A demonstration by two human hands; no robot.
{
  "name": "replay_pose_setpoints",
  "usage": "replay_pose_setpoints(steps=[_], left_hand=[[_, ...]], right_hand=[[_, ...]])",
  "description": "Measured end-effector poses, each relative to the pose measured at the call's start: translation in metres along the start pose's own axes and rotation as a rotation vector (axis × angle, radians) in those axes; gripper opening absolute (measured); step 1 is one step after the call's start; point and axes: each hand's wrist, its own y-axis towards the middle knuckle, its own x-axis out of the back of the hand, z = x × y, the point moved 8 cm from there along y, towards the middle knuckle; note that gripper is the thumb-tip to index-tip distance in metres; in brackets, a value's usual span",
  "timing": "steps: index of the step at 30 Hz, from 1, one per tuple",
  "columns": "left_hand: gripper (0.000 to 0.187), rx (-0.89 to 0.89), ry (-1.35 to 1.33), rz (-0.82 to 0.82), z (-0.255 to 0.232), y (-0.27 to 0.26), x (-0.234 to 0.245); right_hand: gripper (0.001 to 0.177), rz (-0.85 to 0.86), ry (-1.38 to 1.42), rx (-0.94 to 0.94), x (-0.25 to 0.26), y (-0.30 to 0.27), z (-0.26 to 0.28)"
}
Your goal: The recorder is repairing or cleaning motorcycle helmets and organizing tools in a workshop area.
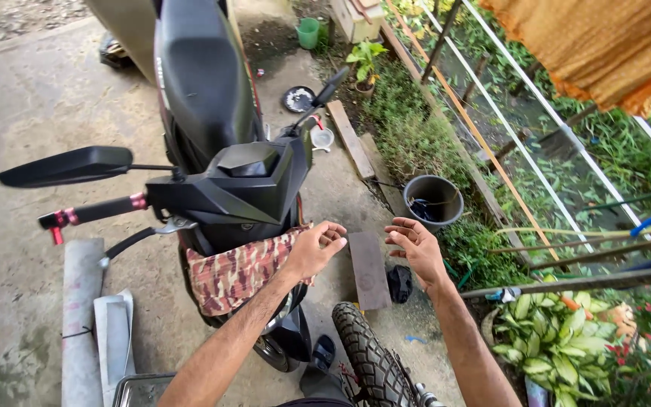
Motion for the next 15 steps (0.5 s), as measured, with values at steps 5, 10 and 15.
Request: replay_pose_setpoints(steps=[5,10,15], left_hand=[[0.032,0.106,-0.068,-0.055,-0.008,-0.037,0.043],[0.031,-0.046,-0.067,-0.166,0.004,-0.072,0.081],[0.032,-0.058,-0.069,-0.213,0.024,-0.115,0.115]], right_hand=[[0.038,0.092,-0.054,0.028,-0.051,-0.001,0.016],[0.038,0.181,-0.076,0.031,-0.098,-0.009,0.021],[0.038,0.251,-0.097,0.070,-0.140,-0.026,0.018]])
